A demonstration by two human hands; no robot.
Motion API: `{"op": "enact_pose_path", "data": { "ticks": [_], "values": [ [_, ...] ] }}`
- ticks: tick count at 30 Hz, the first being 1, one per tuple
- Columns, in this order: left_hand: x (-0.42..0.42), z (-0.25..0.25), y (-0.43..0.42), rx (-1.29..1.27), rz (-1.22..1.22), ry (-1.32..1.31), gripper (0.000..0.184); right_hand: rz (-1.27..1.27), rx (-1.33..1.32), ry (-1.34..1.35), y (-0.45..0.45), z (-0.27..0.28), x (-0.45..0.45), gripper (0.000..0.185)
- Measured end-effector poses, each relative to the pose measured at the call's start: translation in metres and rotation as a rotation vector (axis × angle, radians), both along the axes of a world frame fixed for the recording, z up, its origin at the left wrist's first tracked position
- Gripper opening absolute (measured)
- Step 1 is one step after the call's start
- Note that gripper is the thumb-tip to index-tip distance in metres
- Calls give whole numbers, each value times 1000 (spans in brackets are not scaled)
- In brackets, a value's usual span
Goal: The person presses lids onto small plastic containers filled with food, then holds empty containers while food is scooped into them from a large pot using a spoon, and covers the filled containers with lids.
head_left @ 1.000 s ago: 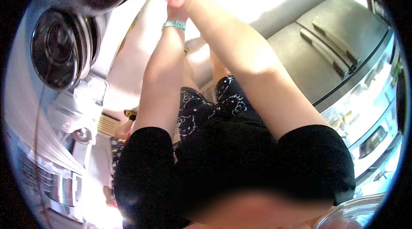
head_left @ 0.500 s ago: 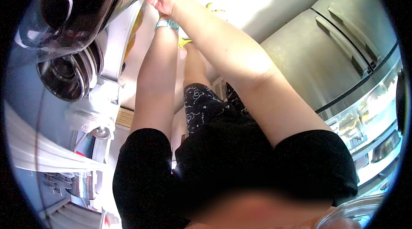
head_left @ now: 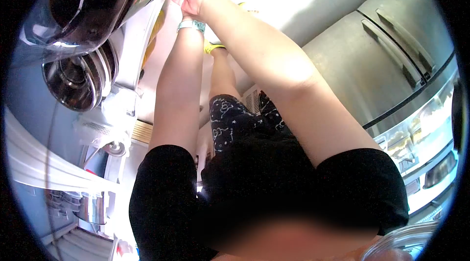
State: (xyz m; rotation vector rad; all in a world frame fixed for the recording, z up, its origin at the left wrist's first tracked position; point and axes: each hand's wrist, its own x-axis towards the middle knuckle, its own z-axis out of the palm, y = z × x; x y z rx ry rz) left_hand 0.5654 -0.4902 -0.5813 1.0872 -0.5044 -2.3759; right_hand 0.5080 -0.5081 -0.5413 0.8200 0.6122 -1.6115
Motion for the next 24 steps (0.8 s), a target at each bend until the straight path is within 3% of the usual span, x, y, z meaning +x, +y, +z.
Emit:
{"op": "enact_pose_path", "data": {
  "ticks": [6, 8, 10, 20, 24],
  "values": [
    [-3, -3, -1, -11, -9, -3, 53, 90, 136, 15, 4, 24, -15, 28],
    [-4, -3, -1, -11, -8, 2, 53, 85, 81, 147, -3, 1, -5, 24],
    [-3, -4, -1, -9, -4, 3, 53, 36, 32, 67, 1, 2, -1, 33],
    [-5, -4, -10, -17, -2, 9, 55, 49, 51, 54, 4, 4, -2, 35],
    [0, -10, -7, -10, -13, 0, 55, -13, -74, -19, 8, 5, 1, 35]
  ]
}}
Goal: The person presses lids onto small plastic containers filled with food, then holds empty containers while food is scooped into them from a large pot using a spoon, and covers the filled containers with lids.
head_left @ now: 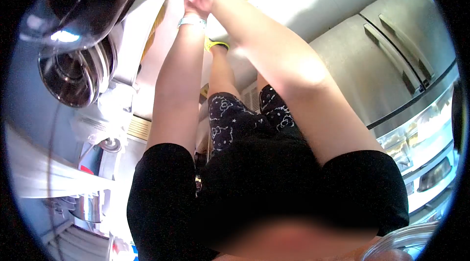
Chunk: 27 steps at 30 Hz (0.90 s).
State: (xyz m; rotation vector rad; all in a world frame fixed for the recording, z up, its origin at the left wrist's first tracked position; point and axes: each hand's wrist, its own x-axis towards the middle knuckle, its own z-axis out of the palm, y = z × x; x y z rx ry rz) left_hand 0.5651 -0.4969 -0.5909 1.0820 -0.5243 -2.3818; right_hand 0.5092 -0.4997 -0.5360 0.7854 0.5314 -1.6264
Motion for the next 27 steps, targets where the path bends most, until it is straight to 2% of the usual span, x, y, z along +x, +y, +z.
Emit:
{"op": "enact_pose_path", "data": {
  "ticks": [1, 2, 3, 4, 6, 7, 8, 9, 10, 12, 13, 14, 16, 18, 19, 21, 24, 25, 27],
  "values": [
    [5, -1, 3, 5, 2, -8, 55, 3, 17, -42, 4, 19, -5, 32],
    [10, -4, 8, 3, -10, -27, 55, 18, -486, -156, 16, -40, 7, 24],
    [20, -5, 12, 6, -8, -45, 55, 289, -114, 166, 56, -10, -14, 31],
    [30, -6, 17, 14, -5, -69, 56, 342, 16, 314, 68, 10, -15, 35],
    [55, -5, 33, 47, 43, -94, 56, 331, 217, 347, 90, 24, -24, 36],
    [67, -3, 40, 89, 126, -75, 56, 281, 139, 313, 104, 11, -31, 34],
    [78, 0, 45, 68, 116, -95, 61, 274, 276, 288, 106, 17, -39, 31],
    [85, 11, 51, 75, 192, -59, 65, 205, 142, 211, 116, 8, -51, 28],
    [94, 22, 56, 85, 274, -28, 69, 175, 177, 242, 116, 7, -58, 25],
    [112, 48, 63, 61, 392, -49, 65, 153, 186, 254, 108, 12, -69, 18],
    [122, 60, 61, 40, 471, -72, 61, 130, 110, 239, 108, 4, -73, 14],
    [133, 68, 60, 23, 515, -75, 61, 133, 272, 299, 97, 19, -67, 12],
    [152, 85, 67, -3, 632, -32, 64, 229, 327, 306, 90, 36, -50, 13],
    [166, 96, 75, -55, 689, 30, 67, 427, 262, 235, 93, 27, -33, 16],
    [173, 106, 76, -38, 721, 12, 67, 523, 348, 311, 87, 35, -12, 20],
    [187, 129, 81, 7, 794, -4, 68, 712, 283, 414, 83, 44, 19, 24],
    [230, 129, 93, 11, 902, 108, 67, 954, 213, 550, 66, 63, 72, 25],
    [243, 147, 96, 13, 912, 36, 64, 1026, 206, 623, 58, 68, 91, 25],
    [273, 162, 106, 0, 1002, 63, 59, 1172, 134, 723, 43, 79, 131, 26]
  ]
}}
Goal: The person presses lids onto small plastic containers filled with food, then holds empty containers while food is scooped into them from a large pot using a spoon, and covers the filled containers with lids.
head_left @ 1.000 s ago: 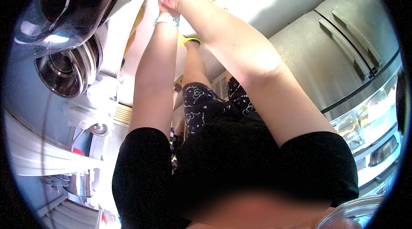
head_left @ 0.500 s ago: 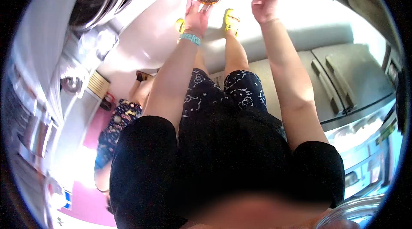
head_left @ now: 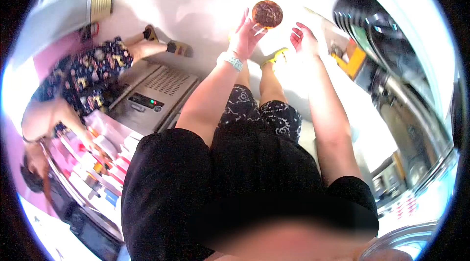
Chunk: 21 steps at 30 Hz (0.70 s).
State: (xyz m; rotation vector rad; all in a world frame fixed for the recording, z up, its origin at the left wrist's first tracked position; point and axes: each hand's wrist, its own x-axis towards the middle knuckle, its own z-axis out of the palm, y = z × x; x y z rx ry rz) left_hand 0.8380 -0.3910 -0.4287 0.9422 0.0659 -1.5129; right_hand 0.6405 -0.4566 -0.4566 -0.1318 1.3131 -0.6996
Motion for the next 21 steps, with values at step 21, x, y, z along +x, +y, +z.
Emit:
{"op": "enact_pose_path", "data": {
  "ticks": [21],
  "values": [
    [232, 20, 125, 118, 459, 24, 50, 1023, -1521, 1203, -262, -4, 431, 26]
  ]
}}
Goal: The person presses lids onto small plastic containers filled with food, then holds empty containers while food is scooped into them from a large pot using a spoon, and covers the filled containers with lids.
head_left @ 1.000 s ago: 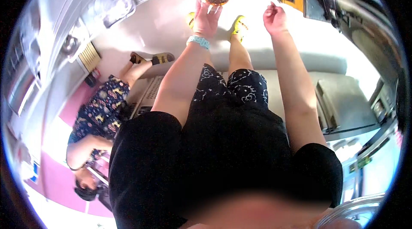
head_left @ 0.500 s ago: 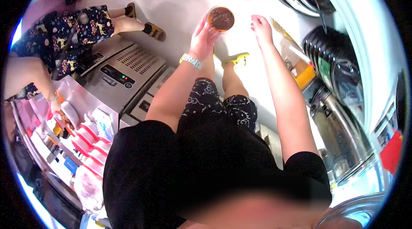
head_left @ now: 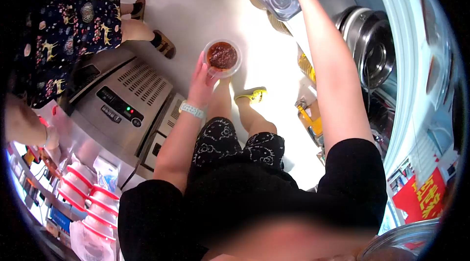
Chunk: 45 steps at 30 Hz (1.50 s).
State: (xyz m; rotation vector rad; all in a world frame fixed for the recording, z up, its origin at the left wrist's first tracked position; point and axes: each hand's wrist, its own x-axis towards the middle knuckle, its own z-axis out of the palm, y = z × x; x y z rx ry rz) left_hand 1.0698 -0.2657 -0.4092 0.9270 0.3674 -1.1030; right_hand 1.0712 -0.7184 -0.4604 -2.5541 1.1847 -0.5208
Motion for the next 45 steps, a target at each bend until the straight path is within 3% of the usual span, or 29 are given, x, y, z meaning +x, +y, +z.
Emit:
{"op": "enact_pose_path", "data": {
  "ticks": [2, 7, 10, 12, 15, 22, 24, 26, 28, 29, 30, 32, 34, 36, 39, 42, 44, 45],
  "values": [
    [7, -10, 4, 21, 7, 23, 49, 50, -72, 148, -18, -4, 23, 27],
    [14, -28, 0, 3, 38, 57, 54, -49, 69, 484, -47, -7, 59, 39],
    [20, -25, 0, 12, 70, 121, 48, -98, 113, 648, -63, -15, 59, 49],
    [20, -27, 0, 47, 88, 118, 47, -133, 179, 559, -43, 16, 64, 57],
    [23, -25, -2, 58, 97, 128, 47, -130, 163, 430, -44, 13, 59, 60],
    [25, -15, -7, 44, 25, 85, 53, -223, 100, 317, -25, 24, 45, 51],
    [26, -7, -15, 51, 23, 74, 52, -157, 35, -21, -30, 14, 30, 39],
    [33, 1, -24, 64, -14, 54, 52, -128, 346, -575, -12, 29, 24, 17],
    [38, 24, -35, 55, -61, 30, 51, -391, 702, -1022, 35, 68, 15, 12],
    [38, 31, -38, 33, -61, 22, 51, -444, 973, -1088, 51, 71, -6, 14],
    [40, 38, -39, 8, -69, 11, 50, -585, 1418, -1111, 68, 74, -26, 13],
    [45, 59, -39, -22, -90, -2, 49, -735, 1629, -964, 141, 127, -43, 18],
    [51, 90, -40, -55, -109, -25, 48, -492, 1808, -899, 182, 153, -77, 18],
    [54, 131, -40, -100, -185, -35, 48, -595, 1747, -858, 210, 192, -81, 21],
    [46, 190, -40, -114, -252, -88, 48, -422, 1498, -641, 245, 259, -80, 28],
    [35, 238, -43, -129, -333, -176, 51, -296, 1395, -678, 255, 303, -88, 23],
    [22, 264, -46, -283, -303, -23, 55, -242, 1336, -682, 256, 324, -101, 24],
    [10, 280, -47, -284, -337, -73, 57, -183, 1197, -622, 256, 329, -112, 23]
  ]
}}
